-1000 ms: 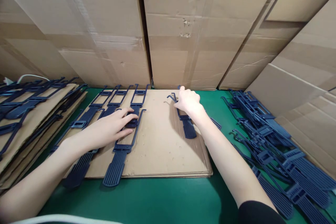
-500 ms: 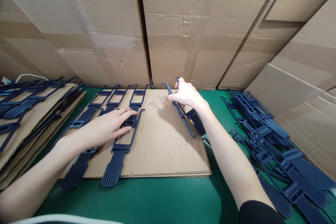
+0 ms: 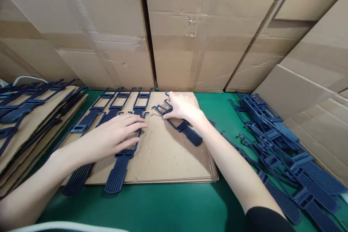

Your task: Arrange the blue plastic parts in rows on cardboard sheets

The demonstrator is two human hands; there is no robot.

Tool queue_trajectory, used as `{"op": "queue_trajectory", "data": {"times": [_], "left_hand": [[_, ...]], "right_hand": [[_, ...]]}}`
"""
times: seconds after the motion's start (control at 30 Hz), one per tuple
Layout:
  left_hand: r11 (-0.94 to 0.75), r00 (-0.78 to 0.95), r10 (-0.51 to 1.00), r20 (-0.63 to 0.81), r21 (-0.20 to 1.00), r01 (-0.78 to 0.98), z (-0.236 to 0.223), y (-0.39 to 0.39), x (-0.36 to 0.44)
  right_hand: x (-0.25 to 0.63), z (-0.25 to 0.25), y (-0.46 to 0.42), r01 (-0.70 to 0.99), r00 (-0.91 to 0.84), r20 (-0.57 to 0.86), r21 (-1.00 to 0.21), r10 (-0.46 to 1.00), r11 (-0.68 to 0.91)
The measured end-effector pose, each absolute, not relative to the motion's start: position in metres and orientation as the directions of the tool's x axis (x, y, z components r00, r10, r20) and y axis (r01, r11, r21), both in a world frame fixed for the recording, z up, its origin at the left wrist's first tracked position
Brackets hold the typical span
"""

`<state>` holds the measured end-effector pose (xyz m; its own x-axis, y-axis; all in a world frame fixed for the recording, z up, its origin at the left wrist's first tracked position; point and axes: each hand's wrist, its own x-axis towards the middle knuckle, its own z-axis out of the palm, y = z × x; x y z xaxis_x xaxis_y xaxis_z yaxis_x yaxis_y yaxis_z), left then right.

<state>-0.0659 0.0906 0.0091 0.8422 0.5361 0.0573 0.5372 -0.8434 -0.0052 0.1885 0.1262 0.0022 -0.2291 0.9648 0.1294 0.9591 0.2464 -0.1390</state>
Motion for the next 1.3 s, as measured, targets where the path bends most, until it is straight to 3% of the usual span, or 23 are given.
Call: {"op": "queue_trajectory", "data": {"times": [0.13,0.47,0.53,0.6,0.73,0.8,0.93,1.1,1.3], "left_hand": [[-0.866,0.865,0.5,0.037,0.026,0.5,0.01,0.088,-0.061],[-0.918,0.924,0.381,0.028,0.135,0.374,0.006,0.073,-0.049],[-0.921,0.929,0.368,0.034,0.148,0.36,0.007,0.069,-0.047],[-0.923,0.931,0.364,0.036,0.151,0.355,0.01,0.065,-0.044],[-0.921,0.932,0.363,0.023,0.164,0.355,0.014,0.058,-0.043],[-0.918,0.93,0.368,0.019,0.168,0.36,0.015,0.056,-0.043],[-0.91,0.924,0.382,-0.012,0.168,0.379,0.016,0.056,-0.043],[-0.905,0.922,0.385,-0.041,0.178,0.386,0.017,0.056,-0.042],[-0.9,0.915,0.4,-0.05,0.168,0.403,0.013,0.059,-0.044]], "right_hand": [[0.18,-0.007,0.129,0.951,-0.266,0.189,-0.108,0.945,0.29],[0.153,0.009,0.105,0.972,-0.225,0.133,0.093,0.965,0.214],[0.158,0.012,0.107,0.973,-0.229,0.158,0.026,0.961,0.228],[0.169,0.013,0.113,0.961,-0.227,0.151,-0.126,0.962,0.246],[0.2,0.014,0.128,0.863,-0.176,-0.081,-0.493,0.981,0.114],[0.216,0.016,0.134,0.849,-0.09,-0.151,-0.529,0.984,-0.004],[0.257,0.02,0.139,0.934,0.162,-0.098,-0.306,0.982,-0.185],[0.305,0.009,0.146,0.89,0.425,-0.168,-0.102,0.889,-0.445],[0.292,0.001,0.151,0.909,0.415,-0.216,0.065,0.884,-0.411]]}}
